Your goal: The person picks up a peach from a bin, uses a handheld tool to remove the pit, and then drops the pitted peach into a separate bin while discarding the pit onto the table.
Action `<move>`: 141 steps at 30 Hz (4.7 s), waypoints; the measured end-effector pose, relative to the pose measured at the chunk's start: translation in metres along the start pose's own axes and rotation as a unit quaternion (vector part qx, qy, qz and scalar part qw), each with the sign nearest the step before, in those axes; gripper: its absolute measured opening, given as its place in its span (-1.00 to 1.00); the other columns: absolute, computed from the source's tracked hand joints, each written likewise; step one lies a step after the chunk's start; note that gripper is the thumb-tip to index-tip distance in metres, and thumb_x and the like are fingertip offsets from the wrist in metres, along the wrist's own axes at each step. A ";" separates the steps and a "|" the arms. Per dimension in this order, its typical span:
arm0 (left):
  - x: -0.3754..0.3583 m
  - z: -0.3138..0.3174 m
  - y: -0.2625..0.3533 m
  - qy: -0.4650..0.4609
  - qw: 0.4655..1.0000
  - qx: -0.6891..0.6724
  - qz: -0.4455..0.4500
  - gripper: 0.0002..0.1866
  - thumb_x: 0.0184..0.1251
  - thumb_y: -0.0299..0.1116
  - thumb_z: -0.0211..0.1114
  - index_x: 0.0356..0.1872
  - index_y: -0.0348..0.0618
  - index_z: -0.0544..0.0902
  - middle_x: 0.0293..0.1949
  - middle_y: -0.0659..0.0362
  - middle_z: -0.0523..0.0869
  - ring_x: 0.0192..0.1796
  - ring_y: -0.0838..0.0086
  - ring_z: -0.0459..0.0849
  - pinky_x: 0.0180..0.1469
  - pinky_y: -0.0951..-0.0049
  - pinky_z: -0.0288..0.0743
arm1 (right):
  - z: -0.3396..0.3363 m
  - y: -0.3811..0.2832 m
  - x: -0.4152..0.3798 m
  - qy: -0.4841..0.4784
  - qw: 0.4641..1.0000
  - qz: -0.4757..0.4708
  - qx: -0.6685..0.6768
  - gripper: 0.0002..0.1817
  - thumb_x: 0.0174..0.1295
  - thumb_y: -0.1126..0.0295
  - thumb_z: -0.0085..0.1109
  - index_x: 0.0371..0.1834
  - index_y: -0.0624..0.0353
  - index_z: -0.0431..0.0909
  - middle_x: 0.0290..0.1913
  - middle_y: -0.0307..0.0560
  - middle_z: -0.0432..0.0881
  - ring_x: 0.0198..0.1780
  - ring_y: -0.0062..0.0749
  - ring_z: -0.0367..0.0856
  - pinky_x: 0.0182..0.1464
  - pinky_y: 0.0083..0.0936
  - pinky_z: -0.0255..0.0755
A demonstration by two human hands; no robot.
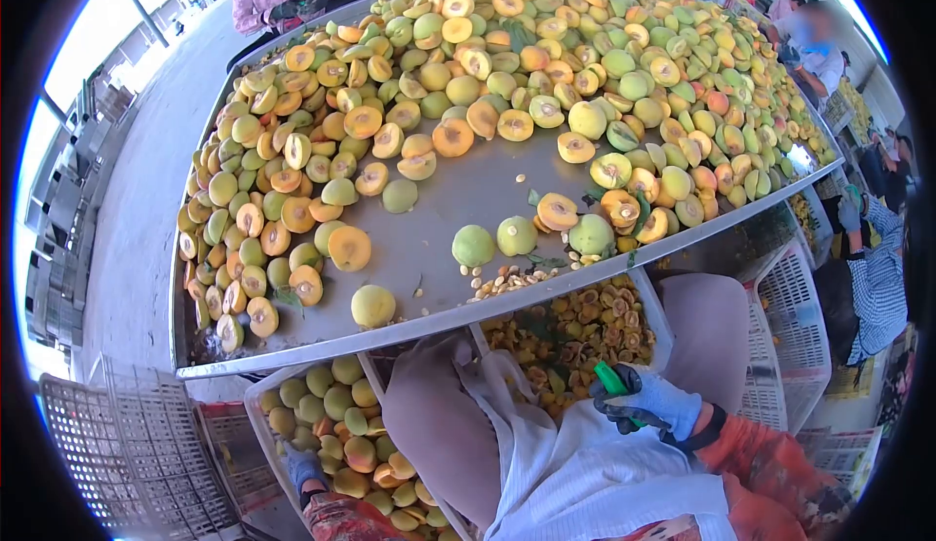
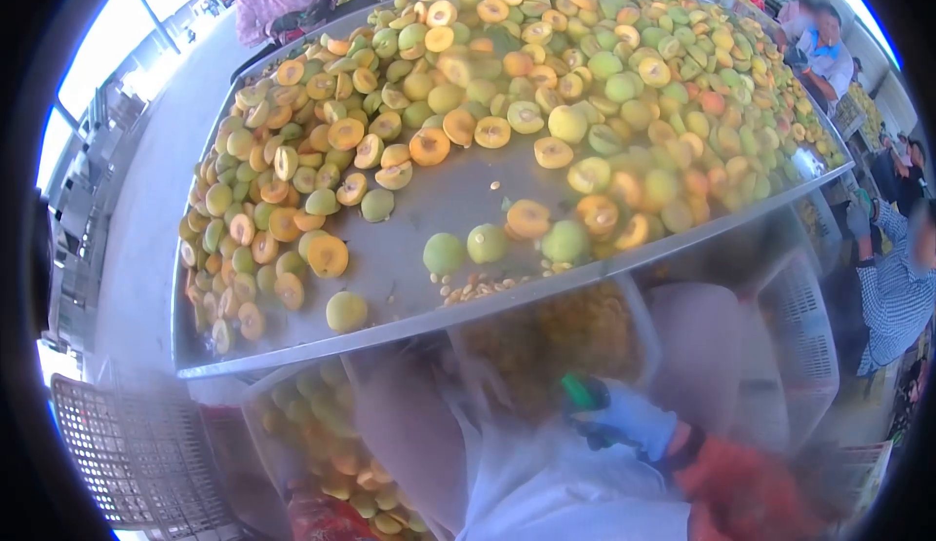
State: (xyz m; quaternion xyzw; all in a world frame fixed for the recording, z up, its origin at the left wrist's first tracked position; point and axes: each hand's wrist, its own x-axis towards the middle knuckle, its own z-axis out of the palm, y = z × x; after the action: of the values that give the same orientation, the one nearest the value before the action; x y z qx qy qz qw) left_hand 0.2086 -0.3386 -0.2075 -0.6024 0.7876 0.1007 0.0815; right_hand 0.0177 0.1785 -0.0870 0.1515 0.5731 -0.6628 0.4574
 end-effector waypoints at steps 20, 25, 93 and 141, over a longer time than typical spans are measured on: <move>-0.224 -0.092 0.513 -0.297 0.830 -0.265 0.390 -0.69 0.23 -0.31 0.17 -0.03 -0.21 0.55 -0.44 0.09 0.65 -0.64 0.54 0.54 -0.65 0.60 0.35 | -0.061 -0.012 -0.008 0.114 0.884 -0.297 -0.343 -0.44 0.05 0.12 0.25 0.10 0.12 0.39 -0.14 0.05 0.58 -0.21 -0.06 0.61 -0.18 -0.33 0.48; -0.220 0.019 0.598 -0.038 0.763 -0.266 0.588 -0.49 0.01 -0.31 0.33 0.05 -0.18 0.49 -0.24 0.03 0.67 -0.22 0.27 0.67 -0.19 0.36 0.54 | -0.087 0.001 -0.004 0.120 0.915 -0.289 -0.256 -0.45 0.05 0.14 0.25 0.10 0.10 0.40 -0.16 0.03 0.58 -0.24 -0.08 0.61 -0.21 -0.34 0.49; -0.327 -0.066 0.248 -0.293 0.609 -0.710 0.198 -0.67 0.31 -0.27 0.08 -0.11 -0.37 0.53 -0.27 0.10 0.61 -0.33 0.47 0.60 -0.27 0.56 0.51 | 0.038 0.001 -0.027 0.174 0.540 -0.500 -0.654 -0.59 0.09 0.25 0.15 -0.11 0.29 0.34 -0.60 0.04 0.51 -0.54 -0.16 0.57 -0.47 -0.26 0.41; -0.315 -0.054 0.336 -0.570 0.500 -0.610 0.231 -0.53 0.36 -0.06 0.00 0.06 -0.25 0.42 -0.16 0.02 0.60 -0.24 0.20 0.67 -0.32 0.17 0.64 | -0.043 -0.054 -0.013 -0.143 0.819 -0.400 -0.385 -0.49 -0.03 0.19 0.30 -0.03 0.17 0.39 -0.28 0.07 0.56 -0.28 0.00 0.54 -0.16 -0.30 0.40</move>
State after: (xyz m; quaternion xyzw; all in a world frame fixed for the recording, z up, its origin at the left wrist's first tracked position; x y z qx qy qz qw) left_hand -0.0345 0.0265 -0.0568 -0.1118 0.4250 0.8928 0.0989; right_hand -0.0311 0.2188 -0.0570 -0.3763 0.7200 -0.5270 0.2496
